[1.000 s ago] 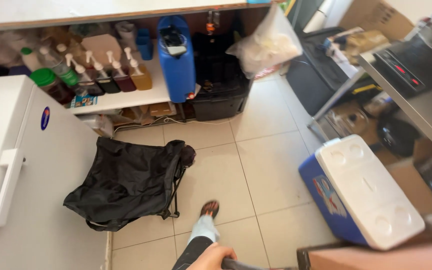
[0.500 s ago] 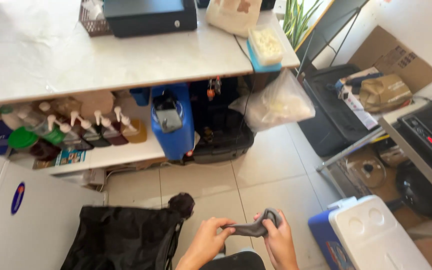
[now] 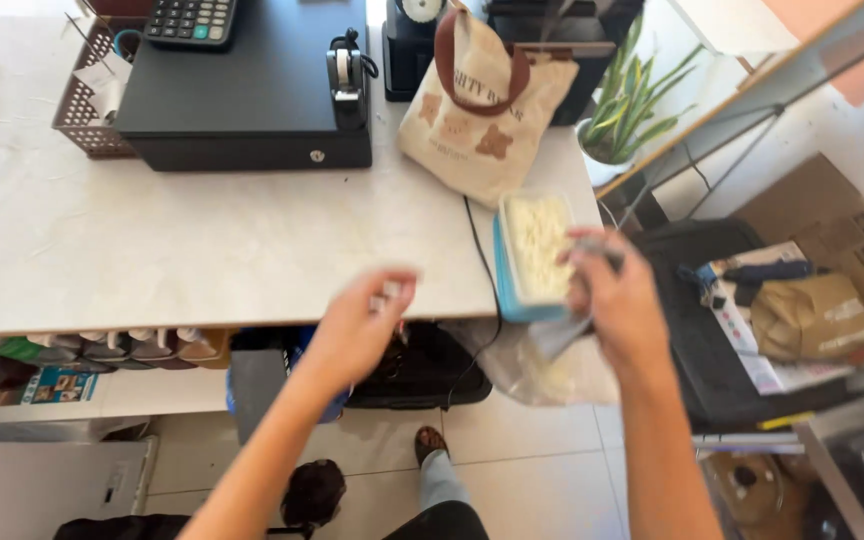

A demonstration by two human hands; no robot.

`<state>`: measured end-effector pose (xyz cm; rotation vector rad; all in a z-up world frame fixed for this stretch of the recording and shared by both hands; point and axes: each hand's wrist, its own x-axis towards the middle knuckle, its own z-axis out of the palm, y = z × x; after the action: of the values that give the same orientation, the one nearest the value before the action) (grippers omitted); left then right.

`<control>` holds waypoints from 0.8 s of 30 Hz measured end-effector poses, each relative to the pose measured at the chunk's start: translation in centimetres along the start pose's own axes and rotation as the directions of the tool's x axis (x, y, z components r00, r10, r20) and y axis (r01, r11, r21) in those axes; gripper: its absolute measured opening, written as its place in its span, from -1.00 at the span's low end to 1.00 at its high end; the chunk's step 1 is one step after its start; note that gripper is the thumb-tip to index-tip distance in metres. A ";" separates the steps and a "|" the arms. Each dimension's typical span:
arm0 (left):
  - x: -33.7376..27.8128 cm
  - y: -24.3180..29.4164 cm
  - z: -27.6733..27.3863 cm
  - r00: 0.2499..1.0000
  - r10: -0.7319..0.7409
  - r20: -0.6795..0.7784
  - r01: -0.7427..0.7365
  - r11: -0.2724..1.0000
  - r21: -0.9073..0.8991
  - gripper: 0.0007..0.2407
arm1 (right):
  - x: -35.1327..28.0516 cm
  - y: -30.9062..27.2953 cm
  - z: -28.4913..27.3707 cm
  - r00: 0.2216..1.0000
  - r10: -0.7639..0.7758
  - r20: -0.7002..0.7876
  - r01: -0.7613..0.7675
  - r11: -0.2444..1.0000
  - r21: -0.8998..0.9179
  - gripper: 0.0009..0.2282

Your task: Cleaning and organizing the service counter area of a coffee shop.

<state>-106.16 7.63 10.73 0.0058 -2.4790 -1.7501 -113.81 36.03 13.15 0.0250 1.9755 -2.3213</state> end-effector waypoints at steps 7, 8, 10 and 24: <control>25.9 2.2 2.7 0.929 0.155 -0.337 -0.162 0.987 0.005 -0.59 | 26.8 -3.7 -0.6 0.990 0.084 -0.110 -0.083 0.996 0.009 -0.64; 27.2 2.0 2.9 0.928 0.143 -0.345 -0.150 0.989 0.005 -0.59 | 28.0 -3.3 0.0 0.991 0.093 -0.100 -0.094 0.996 0.004 -0.64; 29.6 2.1 3.0 0.932 0.184 -0.314 -0.056 0.924 0.377 -0.54 | 30.0 -2.9 1.6 0.976 0.184 -0.117 -0.206 0.955 -0.215 -0.62; 20.7 2.4 -1.6 0.879 -0.387 -0.277 0.347 0.920 -0.183 -0.45 | 20.5 -3.6 11.2 0.876 -0.207 0.436 0.431 0.742 -0.514 -0.90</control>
<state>-126.48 5.62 15.31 0.7309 -2.2372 -1.8630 -133.96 24.32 16.99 -0.7879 2.5464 -1.5527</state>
